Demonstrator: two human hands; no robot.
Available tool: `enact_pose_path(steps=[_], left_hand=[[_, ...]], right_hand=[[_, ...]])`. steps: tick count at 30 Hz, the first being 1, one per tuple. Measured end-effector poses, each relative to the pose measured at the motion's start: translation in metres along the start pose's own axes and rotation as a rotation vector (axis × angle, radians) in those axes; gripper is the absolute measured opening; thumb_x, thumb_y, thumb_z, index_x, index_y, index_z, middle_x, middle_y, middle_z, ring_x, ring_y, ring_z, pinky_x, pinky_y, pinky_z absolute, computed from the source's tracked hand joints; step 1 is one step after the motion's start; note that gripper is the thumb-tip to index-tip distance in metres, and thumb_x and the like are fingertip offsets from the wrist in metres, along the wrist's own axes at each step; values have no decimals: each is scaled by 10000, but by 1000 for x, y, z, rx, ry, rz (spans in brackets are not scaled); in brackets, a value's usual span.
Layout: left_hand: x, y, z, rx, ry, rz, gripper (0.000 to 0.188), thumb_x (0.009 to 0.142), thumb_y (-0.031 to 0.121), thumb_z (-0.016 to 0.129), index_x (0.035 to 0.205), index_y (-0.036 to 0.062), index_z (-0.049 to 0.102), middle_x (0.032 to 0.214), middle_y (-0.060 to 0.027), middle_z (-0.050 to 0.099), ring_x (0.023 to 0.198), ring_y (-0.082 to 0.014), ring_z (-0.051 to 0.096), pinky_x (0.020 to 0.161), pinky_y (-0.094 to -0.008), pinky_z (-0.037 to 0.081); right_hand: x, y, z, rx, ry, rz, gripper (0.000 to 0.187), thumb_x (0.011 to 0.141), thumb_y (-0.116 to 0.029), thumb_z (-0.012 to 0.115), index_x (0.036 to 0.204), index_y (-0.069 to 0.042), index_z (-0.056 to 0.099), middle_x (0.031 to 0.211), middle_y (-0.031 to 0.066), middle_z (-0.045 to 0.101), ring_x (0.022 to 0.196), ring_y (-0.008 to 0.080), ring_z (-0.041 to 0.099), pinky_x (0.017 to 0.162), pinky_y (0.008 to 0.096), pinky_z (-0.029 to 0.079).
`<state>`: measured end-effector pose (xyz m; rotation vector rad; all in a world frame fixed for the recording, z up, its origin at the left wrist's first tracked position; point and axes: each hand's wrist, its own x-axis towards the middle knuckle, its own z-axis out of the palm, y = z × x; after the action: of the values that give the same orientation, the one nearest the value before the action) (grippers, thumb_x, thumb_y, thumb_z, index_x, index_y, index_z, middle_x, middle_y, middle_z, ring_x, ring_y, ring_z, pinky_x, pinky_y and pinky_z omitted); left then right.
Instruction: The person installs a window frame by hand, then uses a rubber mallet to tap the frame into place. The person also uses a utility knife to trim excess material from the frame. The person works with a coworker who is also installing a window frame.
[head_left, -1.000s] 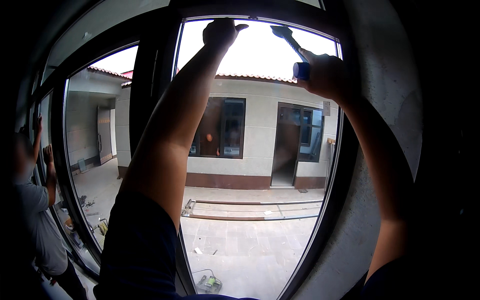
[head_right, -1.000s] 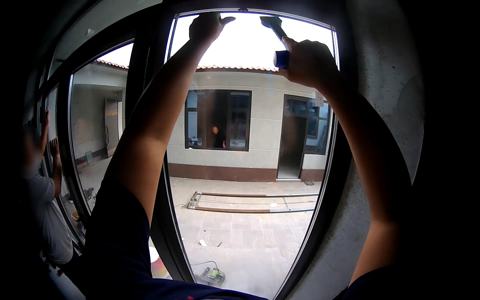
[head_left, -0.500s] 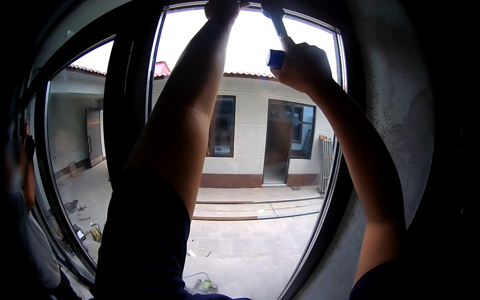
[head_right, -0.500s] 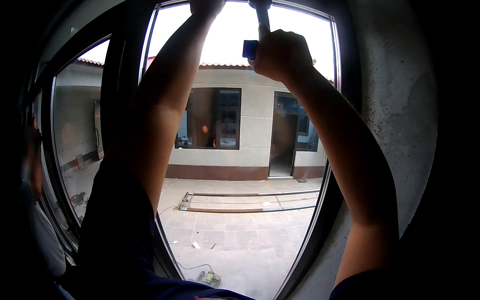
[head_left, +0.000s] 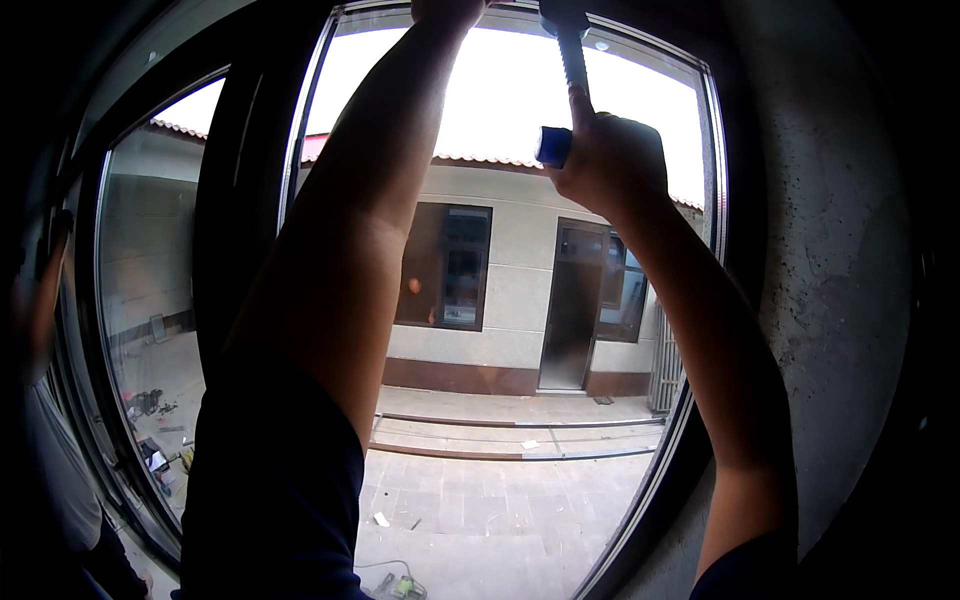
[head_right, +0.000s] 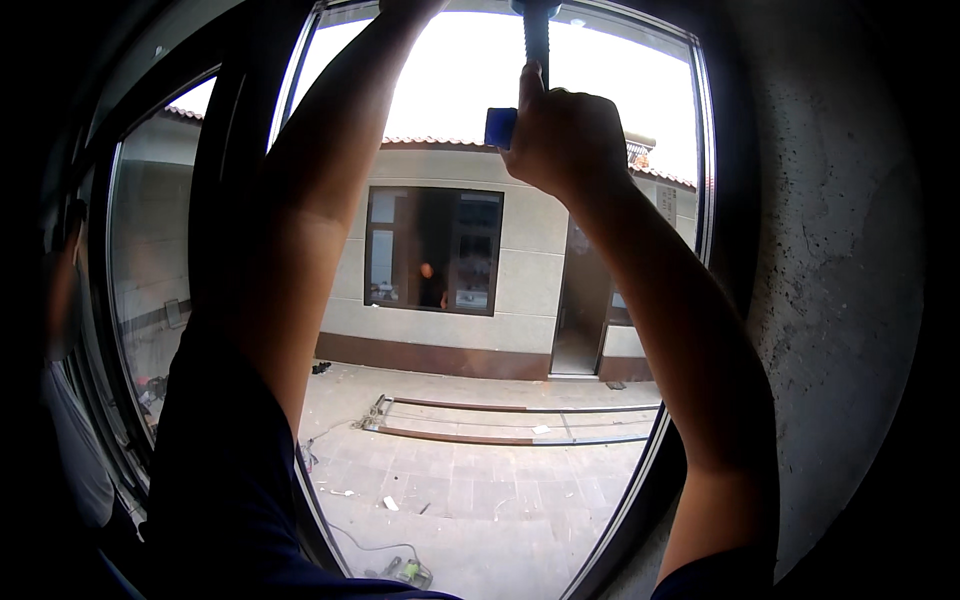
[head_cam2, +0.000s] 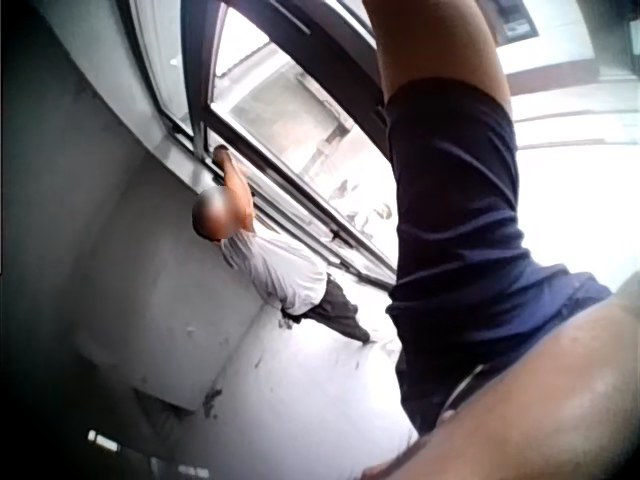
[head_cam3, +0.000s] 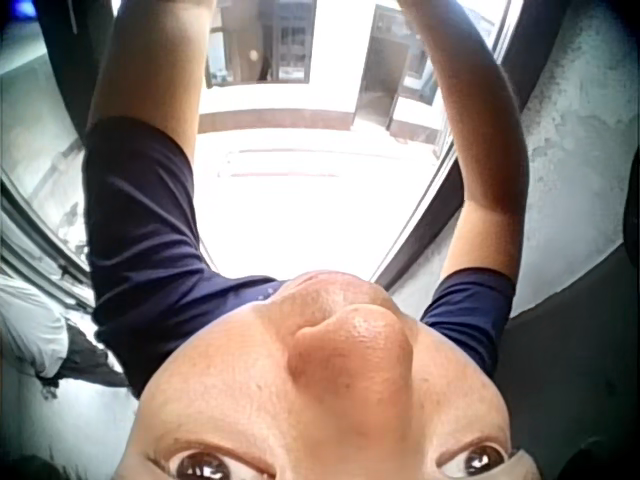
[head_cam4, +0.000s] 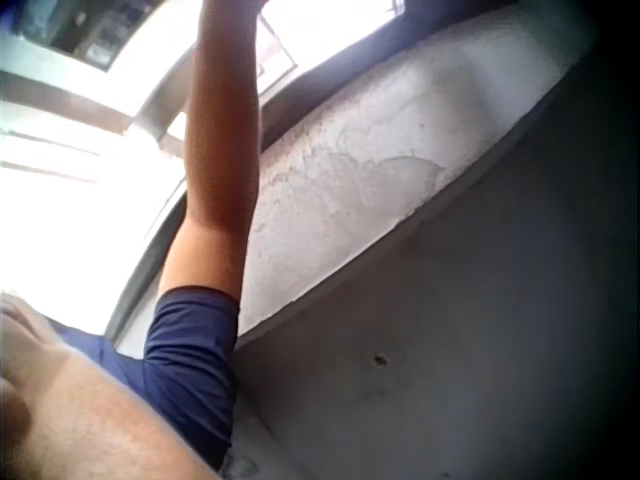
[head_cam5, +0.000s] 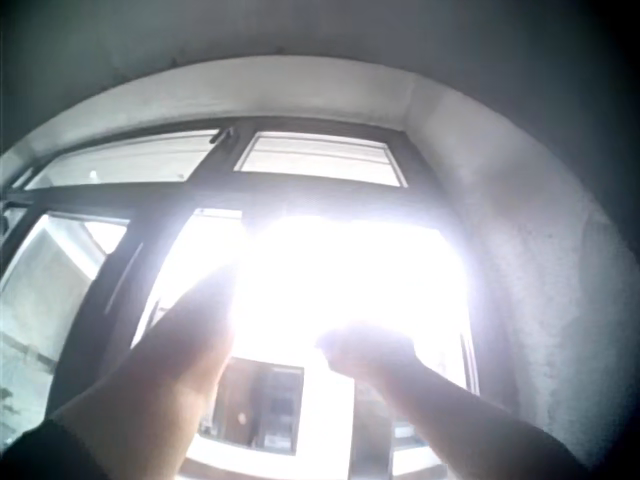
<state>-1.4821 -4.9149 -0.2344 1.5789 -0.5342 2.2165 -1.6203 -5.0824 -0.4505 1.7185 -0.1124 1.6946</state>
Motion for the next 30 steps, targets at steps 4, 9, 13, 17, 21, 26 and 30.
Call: enact_pose_path(steps=[4, 9, 13, 17, 21, 26, 30], left_hand=[[2, 5, 2, 1, 0, 10, 625, 893, 660, 538, 670, 79, 585, 547, -41, 570, 466, -151, 577, 467, -300, 459], [2, 4, 0, 18, -20, 13, 625, 894, 661, 536, 675, 77, 588, 553, -42, 575, 472, -152, 581, 472, -301, 463], [4, 6, -2, 22, -30, 14, 625, 895, 661, 534, 680, 76, 591, 558, -43, 579, 476, -152, 584, 475, -302, 467], [3, 5, -2, 25, -37, 15, 626, 896, 661, 532, 684, 75, 594, 563, -44, 583, 481, -153, 588, 479, -302, 470], [4, 3, -1, 29, -35, 21, 626, 897, 661, 530, 688, 74, 596, 567, -44, 587, 485, -153, 591, 482, -303, 473], [9, 0, -7, 31, -20, 34, 627, 898, 662, 528, 694, 73, 600, 573, -45, 593, 490, -154, 595, 487, -304, 477], [10, 4, -3, 22, -22, 45, 627, 899, 662, 526, 698, 72, 602, 578, -46, 597, 495, -154, 599, 491, -305, 480]], right_hand=[[-1, 4, 10, 5, 56, -19, 790, 755, -325, 757, 1361, 91, 469, 729, 146, 709, 592, 216, 706, 564, 313, 565], [-1, 3, -4, -31, 36, -46, 729, 787, -296, 718, 1352, 97, 480, 653, 117, 684, 543, 199, 680, 521, 300, 538], [-6, 13, -7, -37, 9, -45, 771, 772, -317, 745, 1366, 91, 471, 720, 136, 703, 590, 214, 696, 554, 314, 556], [-6, 15, -3, -5, 23, -37, 790, 770, -328, 753, 1376, 85, 460, 751, 147, 711, 607, 227, 705, 568, 327, 563], [-6, 10, -2, -5, 25, -19, 770, 781, -321, 742, 1372, 83, 458, 748, 148, 711, 614, 228, 710, 571, 328, 565], [-2, 0, -4, 19, 12, 10, 742, 782, -303, 732, 1357, 86, 470, 706, 131, 702, 587, 215, 702, 559, 321, 561], [-2, -1, -1, 29, 2, 12, 736, 771, -286, 737, 1348, 90, 479, 679, 122, 693, 564, 207, 692, 550, 313, 557]])
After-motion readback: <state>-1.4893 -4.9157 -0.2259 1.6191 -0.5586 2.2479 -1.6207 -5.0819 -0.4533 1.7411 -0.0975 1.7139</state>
